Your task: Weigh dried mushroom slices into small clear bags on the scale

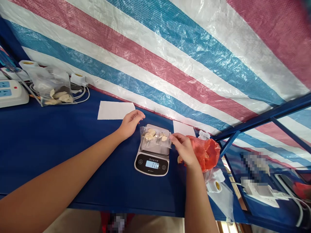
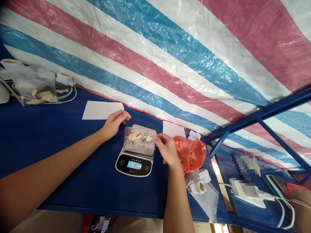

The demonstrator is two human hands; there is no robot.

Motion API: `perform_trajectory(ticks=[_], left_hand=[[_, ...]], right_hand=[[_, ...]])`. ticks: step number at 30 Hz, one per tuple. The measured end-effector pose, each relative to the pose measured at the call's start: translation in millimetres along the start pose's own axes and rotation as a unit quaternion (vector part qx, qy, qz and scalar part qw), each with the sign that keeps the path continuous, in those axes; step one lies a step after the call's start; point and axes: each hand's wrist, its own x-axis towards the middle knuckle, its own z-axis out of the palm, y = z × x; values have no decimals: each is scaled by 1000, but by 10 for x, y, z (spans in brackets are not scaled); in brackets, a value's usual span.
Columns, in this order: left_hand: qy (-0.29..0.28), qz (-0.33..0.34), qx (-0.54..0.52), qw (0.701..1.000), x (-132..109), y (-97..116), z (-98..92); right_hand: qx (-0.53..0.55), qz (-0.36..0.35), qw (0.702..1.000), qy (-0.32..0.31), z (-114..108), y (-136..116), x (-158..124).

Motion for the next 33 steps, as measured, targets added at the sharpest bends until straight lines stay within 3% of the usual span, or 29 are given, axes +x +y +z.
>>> perform_trajectory(ticks=[3, 7, 12, 17, 21, 23, 26, 27, 31, 33], left_hand=[[0, -2, -3, 1000, 16, -34, 4], [8, -9, -25, 1000, 23, -49, -14], [6, -9, -16, 1000, 3, -50, -32], [8, -12, -7, 1000, -17, -52, -43], [9, -23, -14, 1000, -14, -51, -55], [9, -27, -15, 999, -11, -56, -58], [7, -27, -17, 999, -7, -70, -57], [5, -26, -17, 999, -6, -76, -55], [2, -25, -12, 1000, 1, -97, -42], [3, -24, -4, 1000, 6, -98, -35]], right_hand=[[-30, -68, 997, 37, 48, -284, -33], [-122, -184, 974, 47, -173, -907, -228], [-258, -174, 950, -10, -341, -1428, -314], [-259, -157, 953, -6, -195, -1511, -177], [-112, -108, 984, 81, -60, -1282, -111], [-48, -51, 991, 117, 26, -1017, -148], [15, 51, 992, 117, 151, -474, -334], [20, 65, 989, 132, 175, -282, -426], [28, 68, 950, 302, 157, 340, -816], [70, 55, 940, 330, 138, 514, -947]])
